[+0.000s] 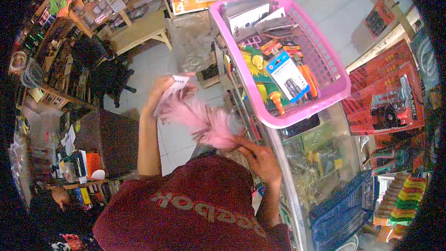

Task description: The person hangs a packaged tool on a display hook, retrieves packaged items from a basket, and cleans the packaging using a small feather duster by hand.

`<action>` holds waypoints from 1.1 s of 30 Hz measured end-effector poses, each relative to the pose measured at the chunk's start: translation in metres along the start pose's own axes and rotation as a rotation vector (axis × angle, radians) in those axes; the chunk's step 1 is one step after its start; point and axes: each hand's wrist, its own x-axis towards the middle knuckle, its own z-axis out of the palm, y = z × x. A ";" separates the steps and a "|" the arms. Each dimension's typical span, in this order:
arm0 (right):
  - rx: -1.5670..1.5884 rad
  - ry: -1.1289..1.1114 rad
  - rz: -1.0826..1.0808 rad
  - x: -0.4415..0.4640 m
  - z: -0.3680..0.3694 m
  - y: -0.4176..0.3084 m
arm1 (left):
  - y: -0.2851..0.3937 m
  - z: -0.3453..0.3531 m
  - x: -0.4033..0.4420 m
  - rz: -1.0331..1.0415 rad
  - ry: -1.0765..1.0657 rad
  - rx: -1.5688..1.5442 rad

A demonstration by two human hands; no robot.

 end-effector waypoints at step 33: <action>0.070 -0.060 0.128 0.017 0.070 0.034 | -0.038 -0.005 -0.003 0.015 0.340 -0.573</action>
